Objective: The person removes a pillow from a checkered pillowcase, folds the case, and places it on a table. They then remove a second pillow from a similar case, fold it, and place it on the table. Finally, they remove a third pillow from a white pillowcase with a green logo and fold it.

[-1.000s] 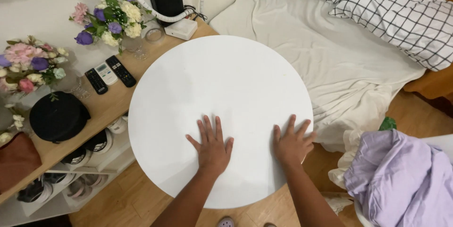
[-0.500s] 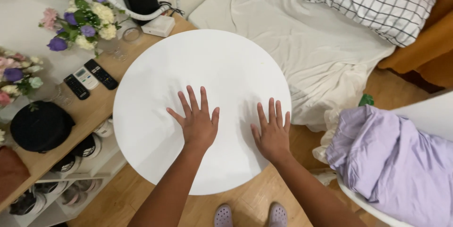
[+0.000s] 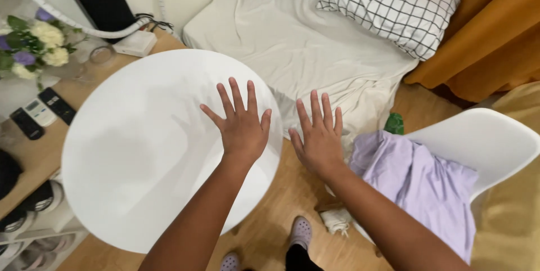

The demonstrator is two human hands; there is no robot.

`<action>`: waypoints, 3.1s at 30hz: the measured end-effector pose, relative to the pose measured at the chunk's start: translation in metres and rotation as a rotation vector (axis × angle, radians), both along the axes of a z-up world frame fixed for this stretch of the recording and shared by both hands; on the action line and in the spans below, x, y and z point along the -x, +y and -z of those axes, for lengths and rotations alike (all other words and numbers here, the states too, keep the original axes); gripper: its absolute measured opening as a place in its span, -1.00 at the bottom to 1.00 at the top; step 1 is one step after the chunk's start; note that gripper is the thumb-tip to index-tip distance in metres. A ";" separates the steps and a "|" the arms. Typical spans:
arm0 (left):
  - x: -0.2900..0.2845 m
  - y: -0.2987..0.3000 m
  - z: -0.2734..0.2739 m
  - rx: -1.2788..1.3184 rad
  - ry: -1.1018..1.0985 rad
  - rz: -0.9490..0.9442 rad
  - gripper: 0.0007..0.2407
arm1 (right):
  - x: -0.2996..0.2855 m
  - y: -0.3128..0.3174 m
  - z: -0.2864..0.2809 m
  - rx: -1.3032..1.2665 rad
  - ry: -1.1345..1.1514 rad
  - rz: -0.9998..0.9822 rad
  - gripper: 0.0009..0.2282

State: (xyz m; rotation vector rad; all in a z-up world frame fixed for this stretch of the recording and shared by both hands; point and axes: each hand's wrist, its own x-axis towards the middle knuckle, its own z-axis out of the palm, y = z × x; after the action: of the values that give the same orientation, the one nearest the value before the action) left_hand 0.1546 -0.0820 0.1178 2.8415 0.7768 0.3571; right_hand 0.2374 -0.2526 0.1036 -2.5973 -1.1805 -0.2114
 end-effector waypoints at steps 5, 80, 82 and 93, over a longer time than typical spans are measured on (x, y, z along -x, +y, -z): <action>-0.046 -0.024 -0.013 0.021 -0.010 0.013 -0.37 | -0.058 -0.030 -0.014 0.032 -0.039 0.020 -0.39; -0.874 0.057 0.365 -0.089 0.300 0.147 -0.29 | -0.830 -0.016 0.249 0.769 0.511 0.547 0.29; -0.878 0.056 0.368 -0.048 0.328 0.155 -0.47 | -0.827 -0.018 0.255 0.773 0.493 0.540 0.28; -0.846 0.036 0.315 0.389 -0.105 0.420 -0.88 | -0.828 -0.093 0.396 0.126 0.116 0.575 -0.61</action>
State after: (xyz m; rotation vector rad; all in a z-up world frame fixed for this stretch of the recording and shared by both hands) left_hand 1.0010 -0.0464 -0.1976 2.5022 0.1869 0.2544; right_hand 1.0658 -0.3460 -0.2921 -2.9524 -0.3955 -0.0989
